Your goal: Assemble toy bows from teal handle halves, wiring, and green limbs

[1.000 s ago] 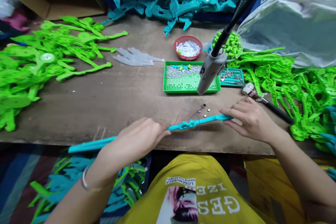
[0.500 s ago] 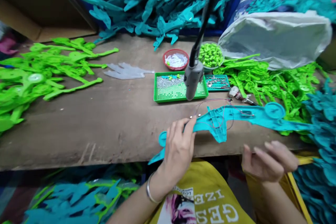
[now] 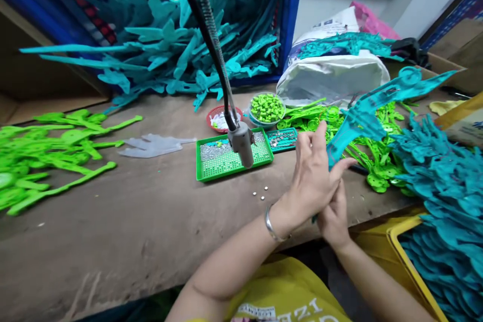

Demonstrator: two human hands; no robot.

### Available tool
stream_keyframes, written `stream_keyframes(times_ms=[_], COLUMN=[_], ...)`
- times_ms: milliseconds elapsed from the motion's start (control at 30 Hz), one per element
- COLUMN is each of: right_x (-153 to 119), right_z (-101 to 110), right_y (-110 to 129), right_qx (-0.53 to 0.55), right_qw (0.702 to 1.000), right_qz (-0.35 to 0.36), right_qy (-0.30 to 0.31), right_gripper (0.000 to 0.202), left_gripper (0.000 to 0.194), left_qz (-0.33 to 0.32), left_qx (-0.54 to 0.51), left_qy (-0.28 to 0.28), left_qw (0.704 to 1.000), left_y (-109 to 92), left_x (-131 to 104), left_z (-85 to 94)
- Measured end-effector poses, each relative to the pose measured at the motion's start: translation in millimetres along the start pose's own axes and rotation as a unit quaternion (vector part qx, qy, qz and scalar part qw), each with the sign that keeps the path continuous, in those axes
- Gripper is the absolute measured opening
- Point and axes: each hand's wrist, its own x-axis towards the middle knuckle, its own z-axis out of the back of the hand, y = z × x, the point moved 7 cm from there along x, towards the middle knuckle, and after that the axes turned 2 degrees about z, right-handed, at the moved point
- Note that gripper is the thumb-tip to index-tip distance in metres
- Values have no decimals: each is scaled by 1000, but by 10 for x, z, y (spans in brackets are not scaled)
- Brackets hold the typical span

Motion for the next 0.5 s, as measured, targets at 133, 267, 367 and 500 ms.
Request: stream_keyframes(times_ms=[133,267,367,500], right_x=[978,2249,3172,4074], right_z=[146,205,101,-104], right_y=[302,519,528,458], right_qx=[38,90,156,199], right_qw=[998,993,982,965], right_qz=[2,76,66,6], right_qy=[53,-5,-83,-169], right_gripper=[29,32,28,23], left_gripper=[64,49,43,36], left_qz=[-108,-96,-45,44], left_qx=[49,75,106,164], left_qy=[-62,-19,26,-18], left_qw=[991,992,993,985], left_y=[-199,179,660,1115], left_x=[-247,-969,-1560,-2004], left_z=[427,684,760,894])
